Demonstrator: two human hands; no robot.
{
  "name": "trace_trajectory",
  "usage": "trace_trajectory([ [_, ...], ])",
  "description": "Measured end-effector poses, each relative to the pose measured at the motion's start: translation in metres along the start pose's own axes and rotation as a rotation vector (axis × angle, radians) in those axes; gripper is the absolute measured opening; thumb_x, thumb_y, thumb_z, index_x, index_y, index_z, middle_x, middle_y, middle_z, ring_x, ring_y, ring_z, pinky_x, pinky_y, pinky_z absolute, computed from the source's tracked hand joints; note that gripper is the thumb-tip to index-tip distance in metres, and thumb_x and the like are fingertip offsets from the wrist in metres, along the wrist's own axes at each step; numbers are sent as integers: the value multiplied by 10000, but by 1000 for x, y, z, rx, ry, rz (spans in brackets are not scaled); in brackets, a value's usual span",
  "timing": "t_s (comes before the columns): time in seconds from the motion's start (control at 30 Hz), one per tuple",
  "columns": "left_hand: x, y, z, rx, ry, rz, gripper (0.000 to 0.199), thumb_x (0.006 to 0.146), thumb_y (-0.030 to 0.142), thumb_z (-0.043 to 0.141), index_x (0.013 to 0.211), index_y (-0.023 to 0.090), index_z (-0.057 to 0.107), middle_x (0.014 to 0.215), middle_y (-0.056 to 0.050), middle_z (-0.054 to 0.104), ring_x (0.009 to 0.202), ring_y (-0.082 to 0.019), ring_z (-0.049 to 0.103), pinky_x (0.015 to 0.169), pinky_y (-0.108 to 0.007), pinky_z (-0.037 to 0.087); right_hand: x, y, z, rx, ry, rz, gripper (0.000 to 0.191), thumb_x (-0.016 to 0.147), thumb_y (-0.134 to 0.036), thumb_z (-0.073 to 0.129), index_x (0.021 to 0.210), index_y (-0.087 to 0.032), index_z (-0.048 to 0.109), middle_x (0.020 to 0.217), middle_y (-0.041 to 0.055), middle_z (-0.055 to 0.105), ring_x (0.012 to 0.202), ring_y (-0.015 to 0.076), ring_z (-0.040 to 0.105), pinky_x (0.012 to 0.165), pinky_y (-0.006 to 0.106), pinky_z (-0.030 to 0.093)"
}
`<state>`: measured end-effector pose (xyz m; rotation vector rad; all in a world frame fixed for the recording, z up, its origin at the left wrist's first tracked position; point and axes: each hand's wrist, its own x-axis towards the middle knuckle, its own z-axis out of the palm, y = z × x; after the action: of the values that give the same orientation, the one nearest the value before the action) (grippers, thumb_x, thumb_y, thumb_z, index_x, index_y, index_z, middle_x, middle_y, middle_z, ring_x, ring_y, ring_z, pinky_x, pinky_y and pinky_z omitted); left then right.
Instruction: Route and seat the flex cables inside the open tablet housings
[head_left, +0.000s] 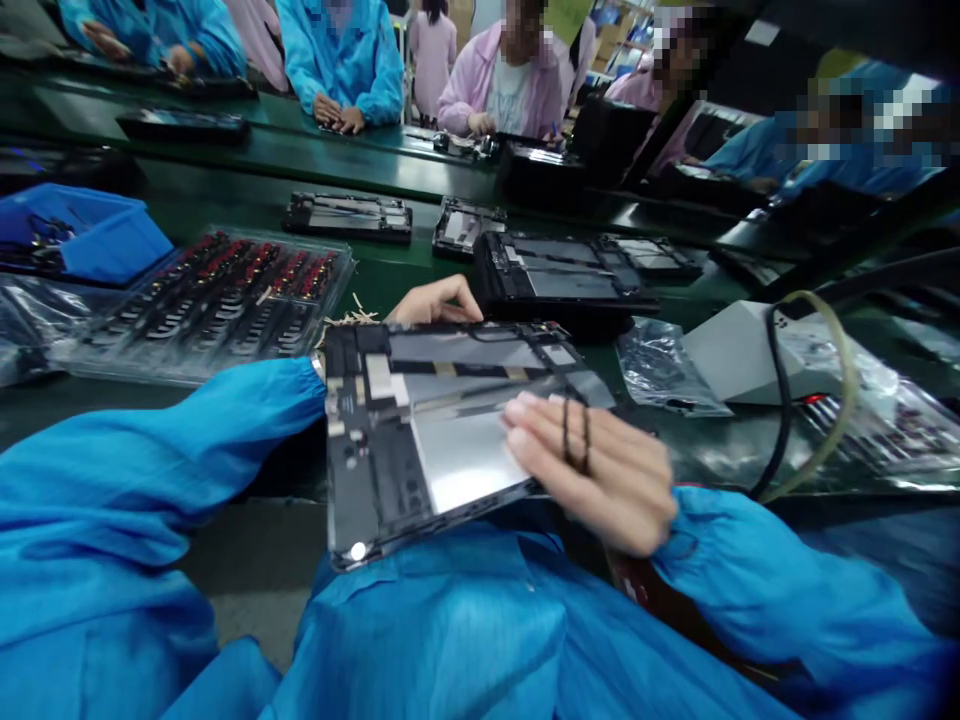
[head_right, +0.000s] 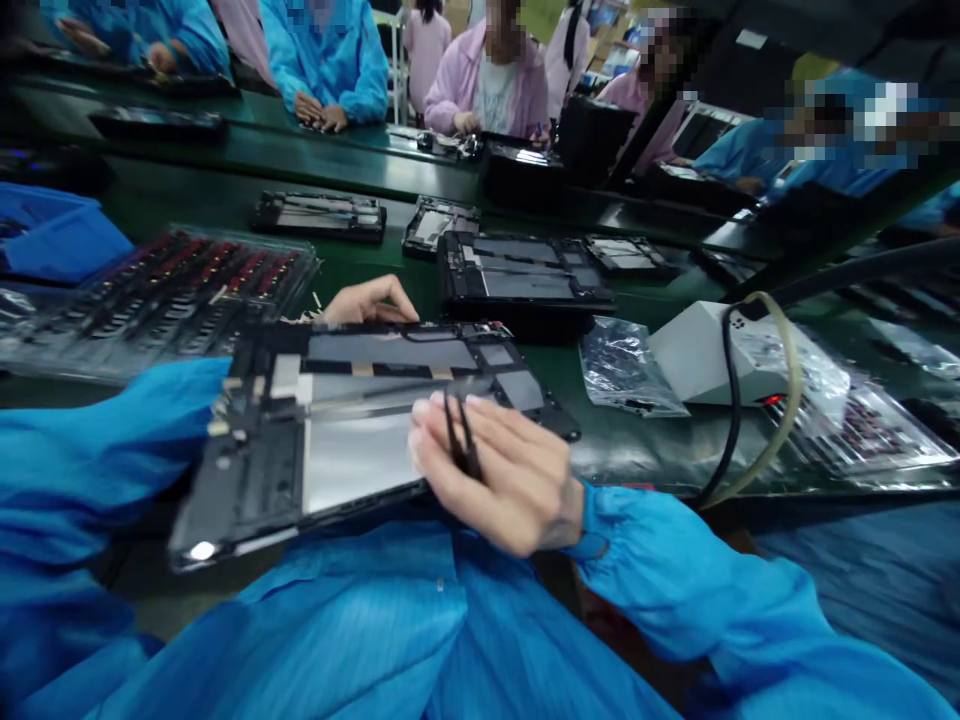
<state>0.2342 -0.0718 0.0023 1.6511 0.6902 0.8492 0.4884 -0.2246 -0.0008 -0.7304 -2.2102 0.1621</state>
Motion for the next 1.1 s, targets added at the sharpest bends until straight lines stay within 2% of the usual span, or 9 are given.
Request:
trace_trajectory([
  [0.1,-17,-20,-25,357,19,-44,456,812,382,729,1192,181,579,991,-59,737,863,-177,708,788,-263,522,-18,14,17,-220,-45,-301,413,964,-161,581,1360,-264,630,1372,63,644,1288,247,616,1104,396,542],
  [0.2,-46,-29,-49,867,73,-154,314,937,436,531,1106,196,641,835,-42,700,703,-178,657,693,-271,459,-32,28,27,-368,-74,-334,399,933,-87,600,1324,-155,639,1335,151,660,1293,255,613,1118,394,523],
  [0.3,-77,-31,-54,1045,-22,-185,402,978,527,429,1004,200,661,915,-74,680,833,-234,645,766,-318,454,-36,31,33,-414,-138,-332,341,943,-69,572,1269,-113,661,1316,164,677,1298,270,614,1109,415,530],
  [0.53,-116,-45,-30,926,166,-319,575,895,683,437,1168,200,583,1218,-135,597,1156,-343,556,1059,-497,426,-26,33,48,-237,-324,-267,305,1018,-243,532,1274,-111,633,1352,141,669,1317,222,600,1141,453,484],
  [0.7,-125,-31,-16,517,219,-408,571,767,708,653,1093,246,576,1382,-115,589,1330,-376,511,1137,-529,406,-23,34,55,-233,-350,-269,283,1041,-259,485,1260,-150,628,1381,98,655,1356,198,553,1200,472,404],
  [0.83,-134,-11,-9,211,486,-448,781,700,561,821,1345,306,461,1360,-95,623,1331,-322,550,1149,-527,440,-20,32,59,-230,-305,-279,258,1042,-243,484,1226,-132,626,1341,90,679,1328,198,571,1207,464,395],
  [0.9,-137,-2,-7,75,582,-488,712,738,521,810,1346,313,502,1448,-91,562,1365,-288,528,1158,-478,452,-20,32,61,-202,-306,-271,271,1041,-258,490,1244,-126,611,1341,99,677,1328,202,571,1204,471,401],
  [0.97,-137,4,-7,11,585,-535,629,745,508,805,1282,277,573,1503,-103,511,1402,-278,490,1146,-438,471,-20,33,62,-174,-301,-262,294,1038,-273,498,1271,-121,594,1342,110,676,1334,213,568,1201,491,403],
  [1.1,-125,11,-16,101,413,-620,581,759,538,783,1235,240,635,1484,-96,529,1390,-262,494,1055,-352,534,-23,33,63,-194,-316,-253,321,1028,-224,504,1317,-101,568,1359,134,663,1362,254,550,1189,542,414],
])
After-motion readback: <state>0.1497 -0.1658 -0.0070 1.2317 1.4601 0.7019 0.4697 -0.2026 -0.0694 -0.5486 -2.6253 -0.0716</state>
